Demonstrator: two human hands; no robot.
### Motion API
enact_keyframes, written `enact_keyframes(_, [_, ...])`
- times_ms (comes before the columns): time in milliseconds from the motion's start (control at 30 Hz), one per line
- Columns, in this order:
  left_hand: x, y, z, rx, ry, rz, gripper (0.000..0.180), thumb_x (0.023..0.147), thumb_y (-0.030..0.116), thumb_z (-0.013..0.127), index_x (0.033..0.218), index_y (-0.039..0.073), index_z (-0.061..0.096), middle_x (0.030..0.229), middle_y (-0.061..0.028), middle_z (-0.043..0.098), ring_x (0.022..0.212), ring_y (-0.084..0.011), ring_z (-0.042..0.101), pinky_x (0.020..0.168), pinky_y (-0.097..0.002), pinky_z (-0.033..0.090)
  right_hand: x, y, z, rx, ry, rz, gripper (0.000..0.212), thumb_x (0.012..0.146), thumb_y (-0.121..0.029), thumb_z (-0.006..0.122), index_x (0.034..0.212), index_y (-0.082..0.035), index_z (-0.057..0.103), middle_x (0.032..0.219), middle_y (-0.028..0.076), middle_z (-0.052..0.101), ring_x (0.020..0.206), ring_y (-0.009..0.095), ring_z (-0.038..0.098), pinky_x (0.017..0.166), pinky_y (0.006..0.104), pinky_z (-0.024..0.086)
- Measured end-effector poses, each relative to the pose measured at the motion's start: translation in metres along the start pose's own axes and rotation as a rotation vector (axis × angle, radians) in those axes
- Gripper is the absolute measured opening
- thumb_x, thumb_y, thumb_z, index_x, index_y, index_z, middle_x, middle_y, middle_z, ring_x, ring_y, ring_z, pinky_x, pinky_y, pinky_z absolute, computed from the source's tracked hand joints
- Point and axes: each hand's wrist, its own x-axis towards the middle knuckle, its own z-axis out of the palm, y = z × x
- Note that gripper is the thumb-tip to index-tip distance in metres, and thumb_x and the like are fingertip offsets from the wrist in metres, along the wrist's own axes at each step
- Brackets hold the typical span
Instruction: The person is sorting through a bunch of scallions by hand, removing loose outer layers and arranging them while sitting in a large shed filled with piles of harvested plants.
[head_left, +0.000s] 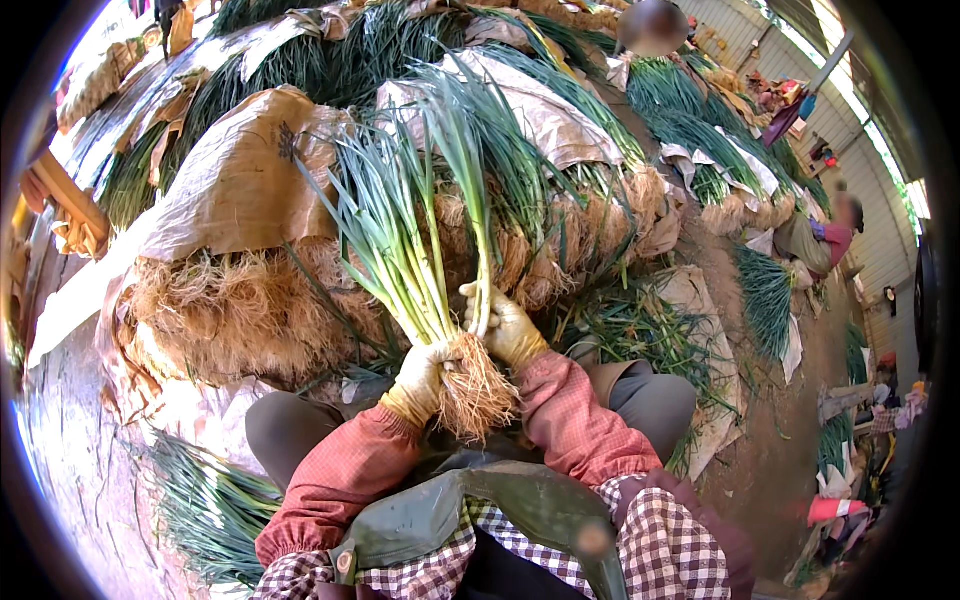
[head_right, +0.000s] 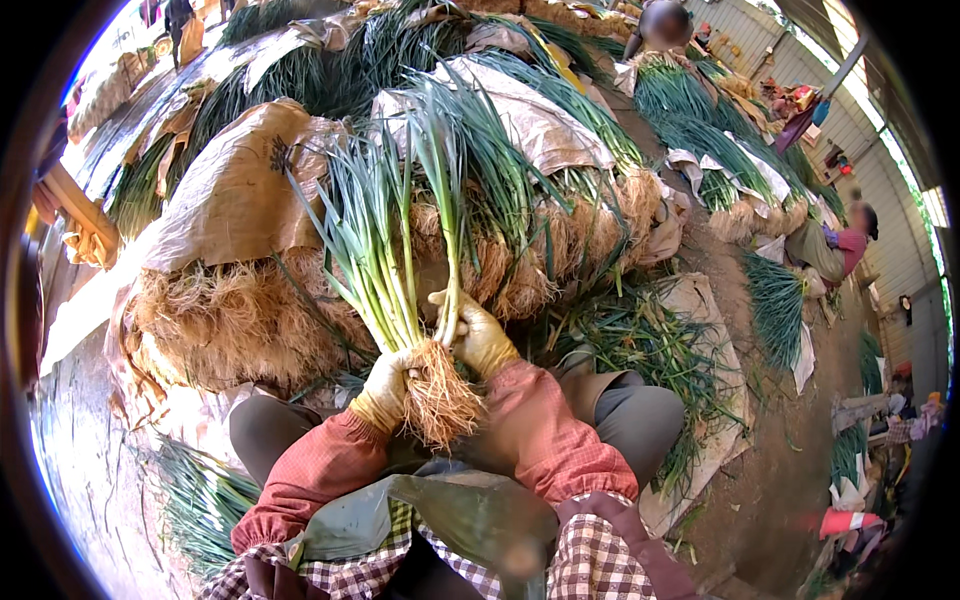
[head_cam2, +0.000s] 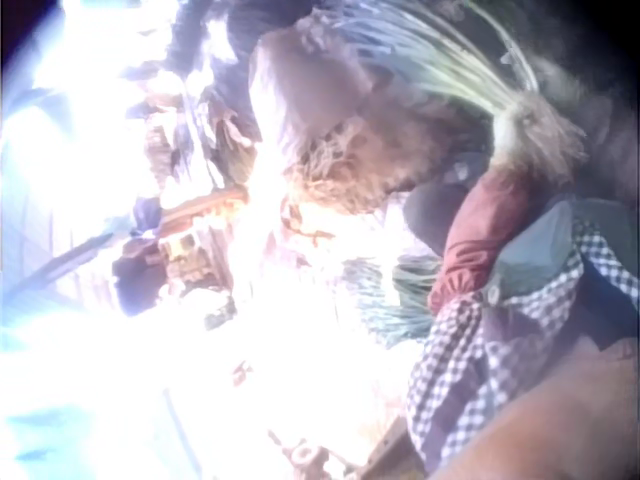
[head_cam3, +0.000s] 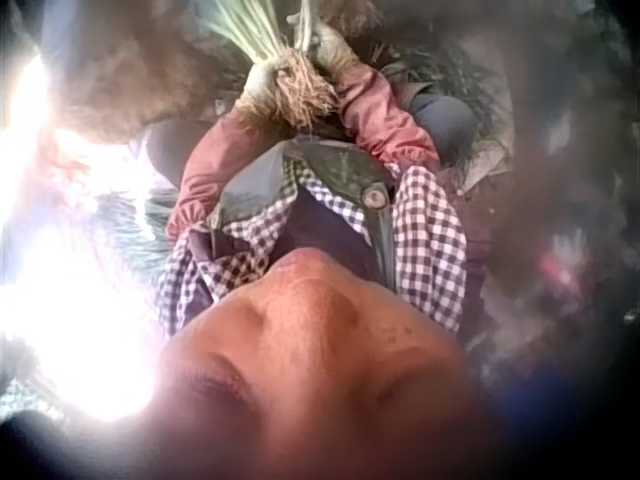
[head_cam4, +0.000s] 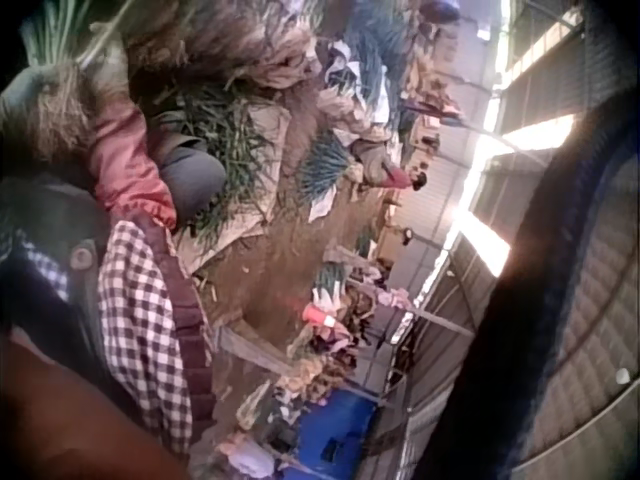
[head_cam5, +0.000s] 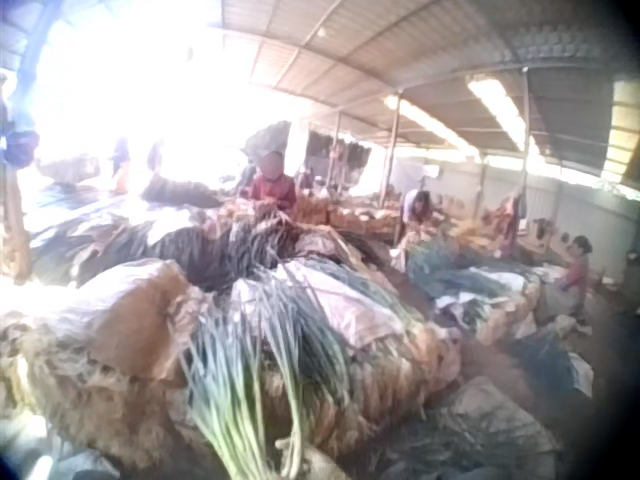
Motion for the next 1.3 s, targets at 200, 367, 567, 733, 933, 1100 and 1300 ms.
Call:
enact_keyframes(200, [0.006, 0.0, -0.02, 0.1, 0.022, -0.026, 0.02, 0.075, 0.001, 0.059, 0.094, -0.005, 0.056, 0.078, -0.0116, 0.061, 0.066, -0.0208, 0.061, 0.06, -0.0302, 0.053, -0.035, 0.028, -0.005, -0.957, 0.239, 0.059, 0.014, 0.085, -0.013, 0.054, 0.094, -0.004, 0.061, 0.082, 0.005, 0.063, 0.078, 0.017, 0.059, 0.073, 0.0266, 0.046])
enact_keyframes(367, [0.003, 0.004, 0.004, 0.146, 0.059, 0.001, 0.017, 0.073, -0.002, 0.058, 0.09, -0.004, 0.057, 0.074, -0.01, 0.061, 0.059, -0.0186, 0.059, 0.054, -0.028, 0.051, -0.046, -0.002, -0.036, -0.915, 0.158, 0.04, 0.044, 0.087, -0.039, 0.053, 0.117, -0.007, 0.052, 0.092, 0.008, 0.062, 0.079, 0.017, 0.059, 0.069, 0.0286, 0.047])
enact_keyframes(567, [-0.019, 0.027, 0.015, 0.46, 0.057, 0.083, 0.018, 0.071, -0.003, 0.055, 0.089, -0.008, 0.056, 0.069, -0.0072, 0.059, 0.055, -0.015, 0.056, 0.051, -0.0228, 0.046, -0.03, -0.012, 0.017, -0.972, 0.342, -0.189, 0.019, 0.087, -0.016, 0.056, 0.093, 0.001, 0.059, 0.074, 0.006, 0.06, 0.058, 0.01, 0.055, 0.05, 0.021, 0.045])
enact_keyframes(733, [0.0, 0.003, -0.007, 0.35, 0.121, 0.067, 0.021, 0.071, -0.007, 0.054, 0.092, -0.005, 0.055, 0.071, -0.0097, 0.058, 0.062, -0.0236, 0.06, 0.058, -0.0322, 0.053, -0.029, 0.037, 0.023, -1.52, 0.349, -0.599, 0.025, 0.084, -0.019, 0.061, 0.093, 0.005, 0.062, 0.081, 0.009, 0.061, 0.075, 0.017, 0.058, 0.07, 0.0264, 0.046])
enact_keyframes(933, [-0.017, 0.015, 0.023, 0.052, 0.019, 0.074, 0.02, 0.071, -0.004, 0.053, 0.091, -0.008, 0.055, 0.087, -0.0174, 0.061, 0.073, -0.0257, 0.059, 0.072, -0.035, 0.051, -0.026, 0.01, 0.028, -0.647, 0.619, -0.375, 0.016, 0.092, -0.013, 0.044, 0.086, -0.002, 0.054, 0.074, 0.009, 0.061, 0.052, 0.01, 0.053, 0.04, 0.0212, 0.046])
enact_keyframes(1100, [-0.029, 0.027, 0.029, 0.02, -0.053, 0.004, 0.021, 0.074, -0.002, 0.054, 0.094, -0.006, 0.054, 0.091, -0.0159, 0.061, 0.072, -0.0229, 0.059, 0.072, -0.0327, 0.051, -0.035, -0.027, 0.013, -0.552, 0.639, -0.368, 0.017, 0.091, -0.016, 0.048, 0.087, -0.001, 0.056, 0.075, 0.008, 0.062, 0.054, 0.009, 0.054, 0.049, 0.0209, 0.049])
enact_keyframes(1300, [-0.027, 0.024, 0.019, 0.039, -0.15, -0.039, 0.027, 0.07, 0.006, 0.058, 0.095, -0.004, 0.053, 0.088, -0.0146, 0.057, 0.087, -0.0287, 0.059, 0.08, -0.0402, 0.049, -0.007, 0.008, 0.059, -0.722, 0.269, -0.024, 0.045, 0.092, -0.043, 0.04, 0.108, -0.003, 0.054, 0.097, 0.008, 0.061, 0.085, 0.019, 0.059, 0.071, 0.0322, 0.05])
